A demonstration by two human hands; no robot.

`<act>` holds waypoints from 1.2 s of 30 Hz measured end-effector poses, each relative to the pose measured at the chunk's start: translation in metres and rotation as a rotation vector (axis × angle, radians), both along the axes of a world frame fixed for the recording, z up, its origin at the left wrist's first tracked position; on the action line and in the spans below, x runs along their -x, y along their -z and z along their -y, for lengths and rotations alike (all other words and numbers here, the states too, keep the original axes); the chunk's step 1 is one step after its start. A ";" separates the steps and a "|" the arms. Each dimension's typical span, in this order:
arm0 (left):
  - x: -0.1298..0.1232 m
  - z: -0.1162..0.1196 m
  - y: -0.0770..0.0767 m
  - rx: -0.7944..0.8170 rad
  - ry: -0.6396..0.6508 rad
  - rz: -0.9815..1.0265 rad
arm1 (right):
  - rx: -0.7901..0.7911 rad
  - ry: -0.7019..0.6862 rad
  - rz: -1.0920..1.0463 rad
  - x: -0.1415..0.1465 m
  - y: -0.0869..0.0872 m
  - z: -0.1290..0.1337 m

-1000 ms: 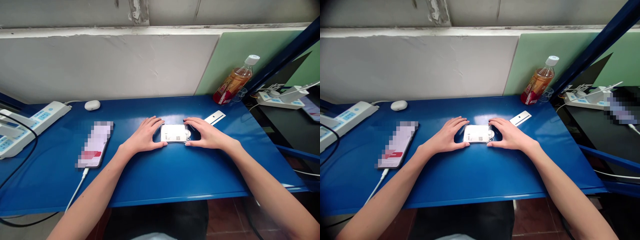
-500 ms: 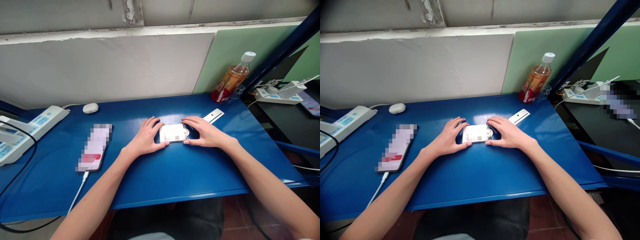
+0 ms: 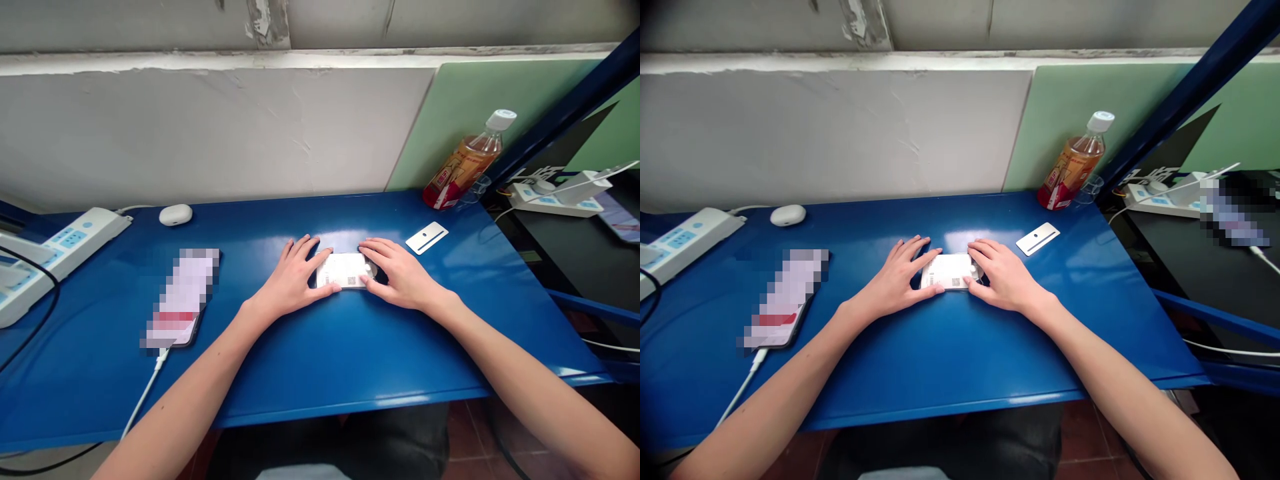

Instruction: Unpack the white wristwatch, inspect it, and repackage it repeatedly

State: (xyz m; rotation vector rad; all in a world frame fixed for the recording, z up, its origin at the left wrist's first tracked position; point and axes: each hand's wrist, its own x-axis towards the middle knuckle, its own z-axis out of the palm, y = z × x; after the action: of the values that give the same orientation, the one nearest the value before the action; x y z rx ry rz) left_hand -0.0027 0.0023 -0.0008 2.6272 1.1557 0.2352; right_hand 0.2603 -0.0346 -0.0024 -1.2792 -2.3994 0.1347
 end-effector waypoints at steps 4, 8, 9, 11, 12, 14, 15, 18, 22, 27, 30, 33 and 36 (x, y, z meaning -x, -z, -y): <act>-0.001 0.000 -0.002 -0.002 0.002 -0.002 | 0.016 0.029 0.064 0.001 -0.005 0.003; -0.001 0.000 -0.001 -0.014 0.005 0.012 | -0.011 0.014 0.171 0.004 -0.007 0.005; -0.002 0.000 -0.001 -0.014 0.005 0.017 | -0.021 0.011 0.202 0.005 -0.007 0.005; -0.002 0.000 0.000 -0.005 0.002 0.028 | -0.035 0.004 0.259 0.007 -0.007 0.006; -0.002 0.000 0.001 0.001 0.000 0.034 | -0.037 0.001 0.284 0.008 -0.007 0.006; -0.002 0.000 0.001 0.014 -0.005 0.049 | -0.038 0.004 0.320 0.011 -0.007 0.007; -0.002 0.000 0.001 0.018 -0.007 0.054 | -0.036 0.013 0.329 0.012 -0.007 0.007; -0.003 0.000 -0.001 0.020 -0.013 0.051 | -0.028 0.039 0.340 0.016 -0.008 0.009; -0.004 0.001 -0.003 0.020 -0.023 0.029 | -0.023 0.040 0.346 0.017 -0.008 0.010; -0.003 0.000 -0.002 0.030 -0.019 0.028 | -0.016 0.038 0.326 0.018 -0.009 0.011; -0.003 0.000 -0.002 0.030 -0.023 0.034 | -0.013 0.042 0.310 0.019 -0.009 0.012; -0.003 0.000 -0.003 0.031 -0.025 0.037 | -0.008 0.041 0.291 0.018 -0.008 0.012; -0.003 0.000 -0.004 0.027 -0.012 0.036 | 0.021 0.043 0.239 0.012 -0.006 0.010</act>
State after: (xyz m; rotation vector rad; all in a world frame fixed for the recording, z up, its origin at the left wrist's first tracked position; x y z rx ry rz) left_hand 0.0003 0.0023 0.0028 2.5826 1.1545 0.2666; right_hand 0.2480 -0.0445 0.0039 -1.4266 -2.5717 -0.0065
